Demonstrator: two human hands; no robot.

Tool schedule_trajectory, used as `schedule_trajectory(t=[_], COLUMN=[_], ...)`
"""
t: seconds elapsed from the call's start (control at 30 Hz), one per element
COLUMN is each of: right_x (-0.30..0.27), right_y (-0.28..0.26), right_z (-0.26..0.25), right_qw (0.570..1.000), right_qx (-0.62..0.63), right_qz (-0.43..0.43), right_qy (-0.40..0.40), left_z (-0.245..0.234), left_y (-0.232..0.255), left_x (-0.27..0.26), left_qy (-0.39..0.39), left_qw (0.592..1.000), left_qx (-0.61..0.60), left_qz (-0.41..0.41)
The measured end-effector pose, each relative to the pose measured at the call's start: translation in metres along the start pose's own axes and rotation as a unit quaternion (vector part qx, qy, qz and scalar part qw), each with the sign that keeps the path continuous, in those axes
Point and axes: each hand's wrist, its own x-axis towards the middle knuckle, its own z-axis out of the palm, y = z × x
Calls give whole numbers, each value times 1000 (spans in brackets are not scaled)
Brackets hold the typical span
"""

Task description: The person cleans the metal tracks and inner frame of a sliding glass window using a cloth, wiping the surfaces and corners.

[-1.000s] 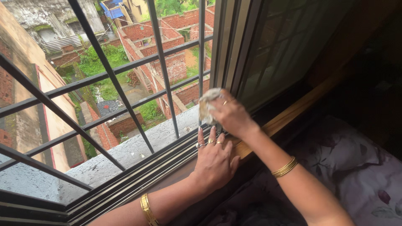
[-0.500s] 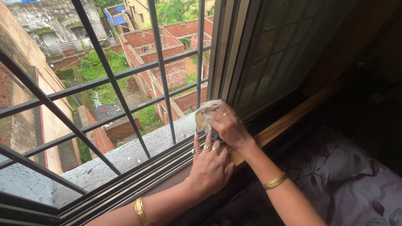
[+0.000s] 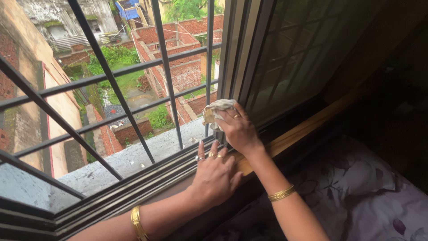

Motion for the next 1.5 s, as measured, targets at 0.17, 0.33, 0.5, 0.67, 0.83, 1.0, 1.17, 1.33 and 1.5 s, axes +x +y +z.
schedule_trajectory(t=[0.17,0.33,0.5,0.67,0.83,1.0,1.17,1.33,1.5], right_x=[2,3,6,6,1,3,29,72,76], right_y=[-3,-9,-8,-6,-6,-6,6,32,31], right_z=[0,-8,-13,-7,0,-8,-25,-68,-52], right_qw=[992,992,991,965,964,994,992,986,986], right_qx=[53,31,50,58,49,-45,-100,-121,-155], right_qz=[15,-12,-49,-83,-119,-81,-44,-19,-62], right_qy=[-111,-122,-111,-243,-231,-58,62,110,26], left_z=[-2,-1,-8,-10,-12,-11,-12,-11,-10], left_y=[-6,-20,-27,-24,-21,-22,-23,-23,-24], left_x=[-9,-33,-44,-43,-44,-42,-41,-40,-40], left_qy=[34,77,9,84,95,48,20,2,-7], left_qw=[998,995,991,995,993,998,998,998,998], left_qx=[-13,-20,-31,-38,-52,-39,-53,-62,-65], left_qz=[-42,-67,-127,-29,37,26,12,4,-2])
